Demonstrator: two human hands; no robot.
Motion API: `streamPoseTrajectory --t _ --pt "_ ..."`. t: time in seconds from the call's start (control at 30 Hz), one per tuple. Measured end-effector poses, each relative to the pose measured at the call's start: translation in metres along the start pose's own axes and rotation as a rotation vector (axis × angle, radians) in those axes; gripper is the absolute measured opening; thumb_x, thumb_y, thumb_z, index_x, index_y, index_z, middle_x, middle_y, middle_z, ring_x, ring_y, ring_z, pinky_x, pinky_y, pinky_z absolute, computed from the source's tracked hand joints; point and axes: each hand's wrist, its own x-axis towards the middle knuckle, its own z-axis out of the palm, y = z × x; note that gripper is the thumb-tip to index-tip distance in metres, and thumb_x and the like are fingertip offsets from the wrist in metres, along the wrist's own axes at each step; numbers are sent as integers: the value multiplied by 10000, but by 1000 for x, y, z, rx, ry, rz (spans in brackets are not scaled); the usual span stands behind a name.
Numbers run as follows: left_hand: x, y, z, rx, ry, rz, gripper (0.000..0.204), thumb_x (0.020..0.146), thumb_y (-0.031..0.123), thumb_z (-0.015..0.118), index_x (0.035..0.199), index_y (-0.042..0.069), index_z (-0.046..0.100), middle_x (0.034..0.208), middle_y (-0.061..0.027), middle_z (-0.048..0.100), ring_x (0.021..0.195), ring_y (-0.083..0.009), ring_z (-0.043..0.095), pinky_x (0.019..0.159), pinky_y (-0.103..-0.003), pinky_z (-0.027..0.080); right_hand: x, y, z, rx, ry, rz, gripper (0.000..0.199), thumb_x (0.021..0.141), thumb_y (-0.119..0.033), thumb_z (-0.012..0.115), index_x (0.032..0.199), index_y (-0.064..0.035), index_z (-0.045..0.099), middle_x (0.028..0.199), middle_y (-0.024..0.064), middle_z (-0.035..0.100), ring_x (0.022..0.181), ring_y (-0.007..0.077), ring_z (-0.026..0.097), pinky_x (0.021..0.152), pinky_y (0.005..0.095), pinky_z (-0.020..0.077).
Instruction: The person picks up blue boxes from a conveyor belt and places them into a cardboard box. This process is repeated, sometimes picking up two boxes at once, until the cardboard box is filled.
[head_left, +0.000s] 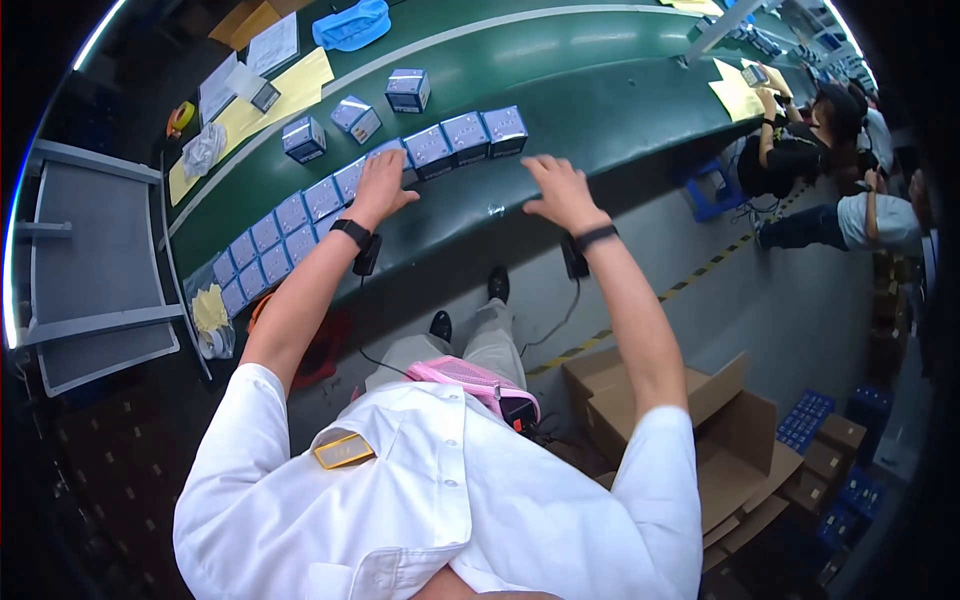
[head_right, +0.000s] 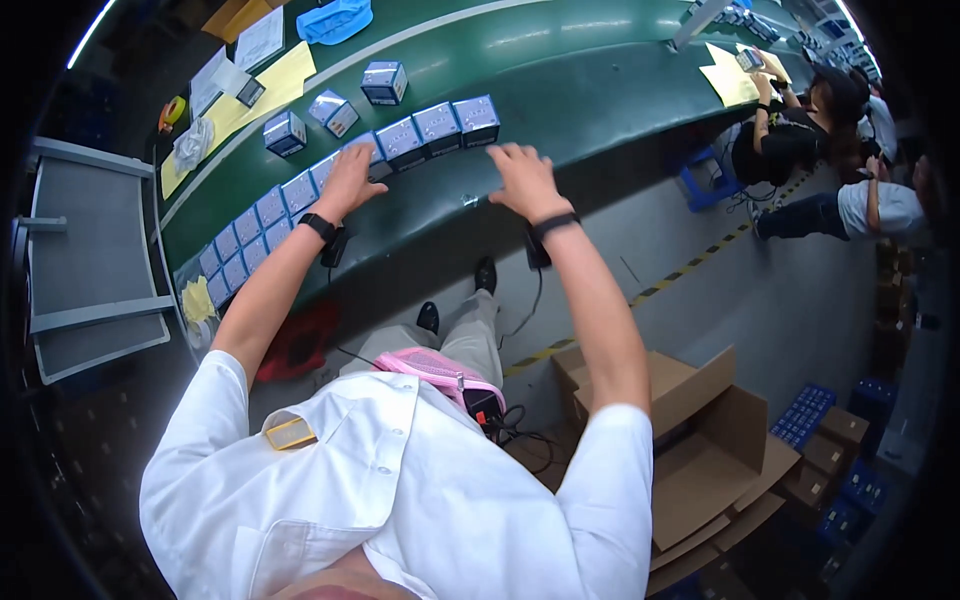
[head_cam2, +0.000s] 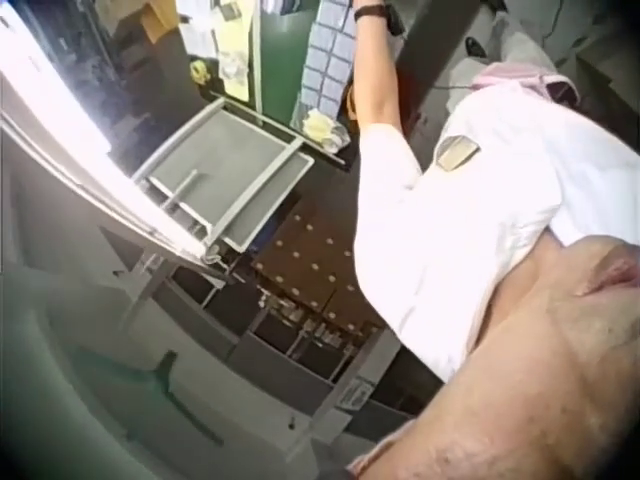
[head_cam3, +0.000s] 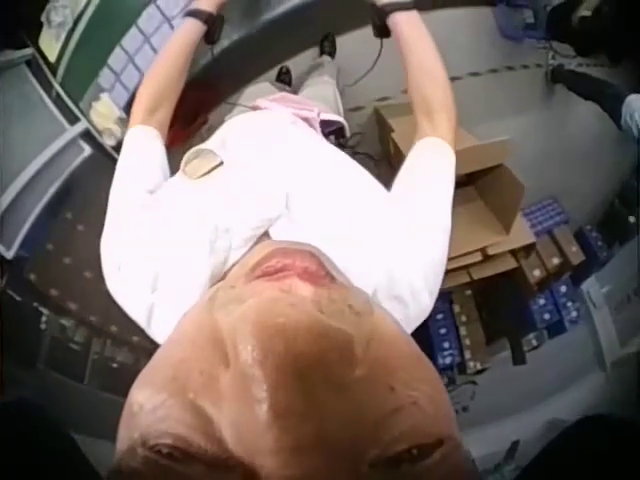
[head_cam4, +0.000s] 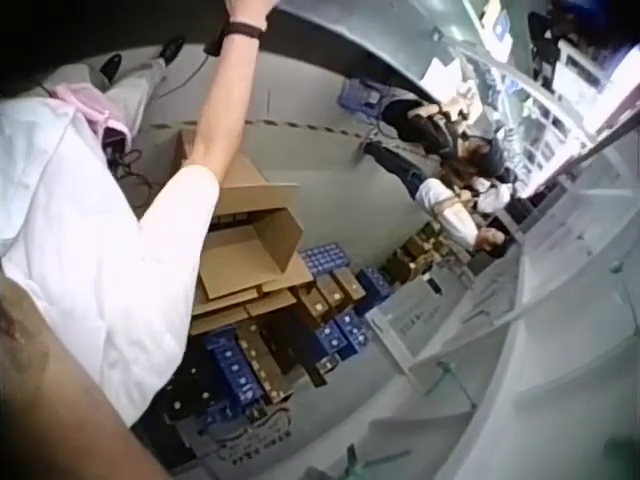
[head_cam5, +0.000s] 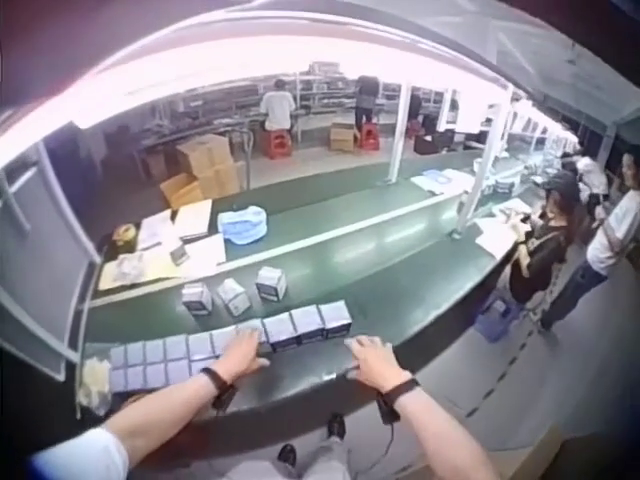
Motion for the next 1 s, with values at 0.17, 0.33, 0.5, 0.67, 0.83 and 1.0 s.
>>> streamPoseTrajectory --t 0.17,0.33,0.5,0.67,0.83,1.0 --pt "56 0 33 183 39 6 903 687 271 879 1413 -26 431 1348 -185 553 1305 -363 503 1165 -511 323 138 -1 37 -277 -15 -144 983 643 -281 913 1486 -195 414 1440 98 509 1323 345 482 976 600 479" --pt "89 0 45 127 -148 -48 901 668 262 879 1396 -42 442 1353 -196 543 1292 -365 510 1146 -526 342 196 15 66 -149 -231 -203 927 624 -317 916 1424 -195 464 1337 84 558 1286 336 512 865 643 537" --pt "94 17 42 12 -120 15 831 664 177 846 1380 -13 467 1338 -185 546 1266 -371 520 1113 -488 393 190 31 71 -115 -195 -191 824 613 -308 900 1332 -172 522 1273 82 589 1232 333 543 803 614 558" --pt "66 67 19 -145 -53 183 777 640 78 785 1354 12 487 1318 -176 544 1256 -376 514 1055 -441 470 87 38 45 -3 -12 -38 683 633 -256 840 1247 -145 562 1223 88 611 1167 342 568 806 576 553" --pt "4 193 -28 -172 -141 540 805 632 82 756 1381 15 468 1306 -179 534 1237 -376 513 1021 -429 503 -115 38 -9 13 174 243 708 649 -224 804 1304 -129 549 1232 98 603 1180 345 557 822 596 534" --pt "-65 337 -83 -291 -44 979 824 640 105 774 1394 3 457 1282 -182 538 1209 -376 523 946 -442 517 -332 -10 -101 -164 338 566 781 644 -182 798 1377 -136 532 1280 104 563 1219 332 539 917 498 524"
